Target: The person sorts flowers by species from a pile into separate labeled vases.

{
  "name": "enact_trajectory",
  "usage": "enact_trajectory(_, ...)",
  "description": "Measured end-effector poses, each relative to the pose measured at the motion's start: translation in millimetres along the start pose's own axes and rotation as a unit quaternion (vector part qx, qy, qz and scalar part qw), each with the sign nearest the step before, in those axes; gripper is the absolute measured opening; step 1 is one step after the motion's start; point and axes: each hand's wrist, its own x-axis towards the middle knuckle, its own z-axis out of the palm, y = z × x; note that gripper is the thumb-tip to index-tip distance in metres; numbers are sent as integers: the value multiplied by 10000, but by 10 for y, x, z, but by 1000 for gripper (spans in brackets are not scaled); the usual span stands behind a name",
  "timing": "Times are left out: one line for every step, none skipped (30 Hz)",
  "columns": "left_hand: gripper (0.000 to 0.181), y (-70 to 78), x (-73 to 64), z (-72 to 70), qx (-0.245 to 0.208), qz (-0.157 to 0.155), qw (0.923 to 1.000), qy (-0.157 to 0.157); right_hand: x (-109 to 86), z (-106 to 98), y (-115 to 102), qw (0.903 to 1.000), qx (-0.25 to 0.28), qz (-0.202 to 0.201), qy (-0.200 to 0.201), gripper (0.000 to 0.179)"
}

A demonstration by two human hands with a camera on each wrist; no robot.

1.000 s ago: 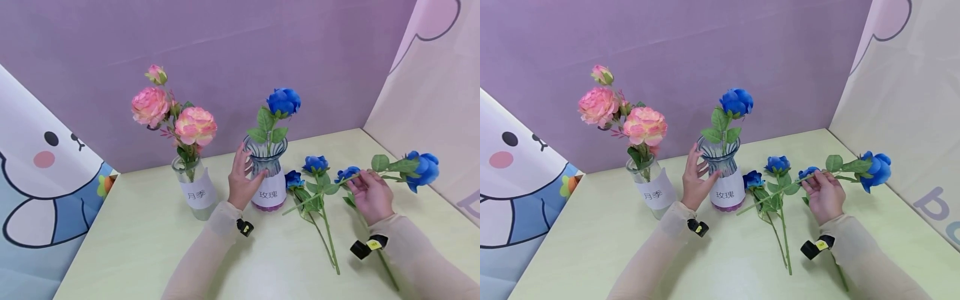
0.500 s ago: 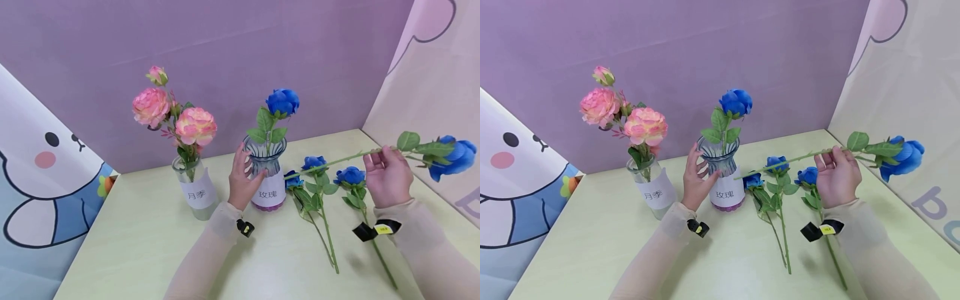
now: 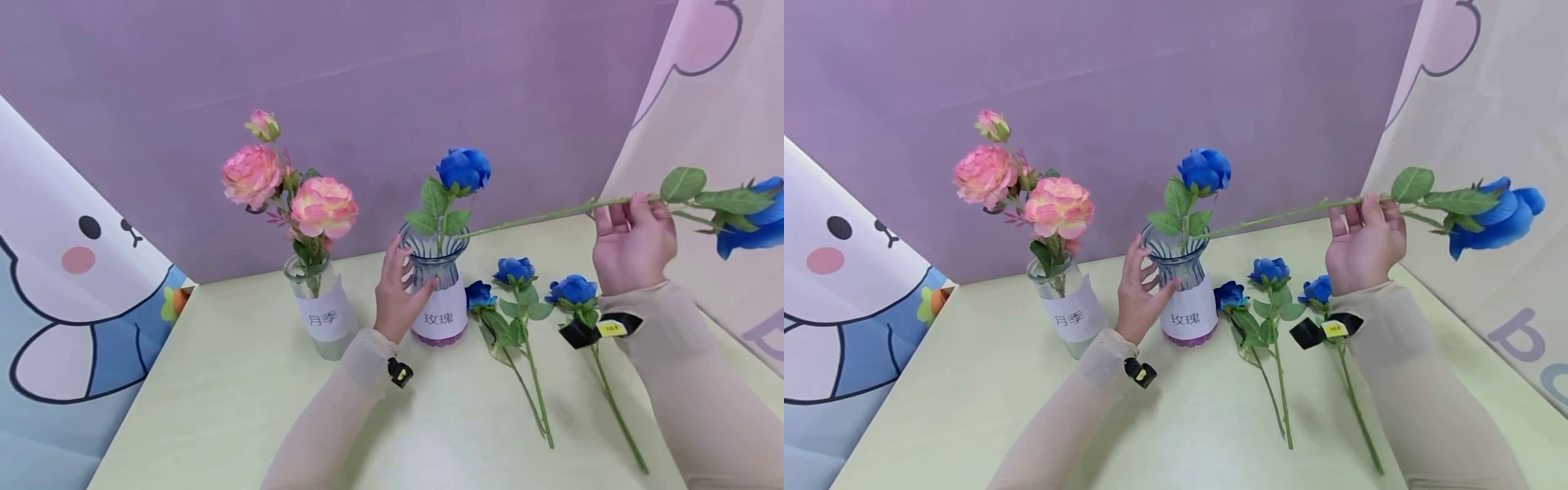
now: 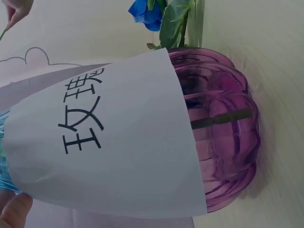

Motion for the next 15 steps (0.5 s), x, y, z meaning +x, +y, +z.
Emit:
enact_trajectory(52,-1,-4,-5,15,-8,10000,2,2,41,26,10000,-80,-37,15,11)
enact_trajectory(52,-5,-6,-7,37,-15,10000,3,4,81,54,9998,-192,-71,10,10)
enact_trajectory(52,-10,-6,-8,52,-31,10000,-1,1,119,81,9994,-329,-99,9,9)
enact_trajectory(52,-10,-6,-10,47,-44,10000,-5,-1,154,111,9989,-459,-125,-12,9)
enact_trajectory(52,-4,-7,-13,38,-60,10000,-21,-3,188,138,9983,-571,-135,-46,9)
enact_trajectory(52,2,-8,-16,16,-83,10000,-37,-5,221,166,9975,-685,-157,-88,9)
enact_trajectory(52,4,-8,-16,0,-98,9999,-50,-8,252,195,9968,-772,-176,-129,8)
enact_trajectory(52,7,-10,-14,-22,-109,9999,-66,-11,282,223,9957,-886,-197,-182,8)
enact_trajectory(51,10,-13,-13,-38,-114,9999,-76,-18,312,247,9946,-992,-205,-214,8)
enact_trajectory(51,15,-15,-13,-41,-116,9999,-80,-24,341,271,9935,-1091,-218,-235,9)
enact_trajectory(51,18,-17,-12,-51,-108,9999,-81,-31,371,295,9920,-1209,-241,-265,9)
enact_trajectory(51,16,-15,-10,-38,-91,9999,-76,-37,400,320,9904,-1319,-285,-298,9)
enact_trajectory(51,17,-14,-10,-34,-75,9999,-72,-45,429,345,9887,-1423,-328,-328,9)
enact_trajectory(51,14,-10,-9,-25,-55,10000,-69,-50,458,374,9872,-1506,-379,-371,10)
enact_trajectory(51,15,-7,-11,-10,-50,10000,-66,-59,487,400,9859,-1577,-410,-384,10)
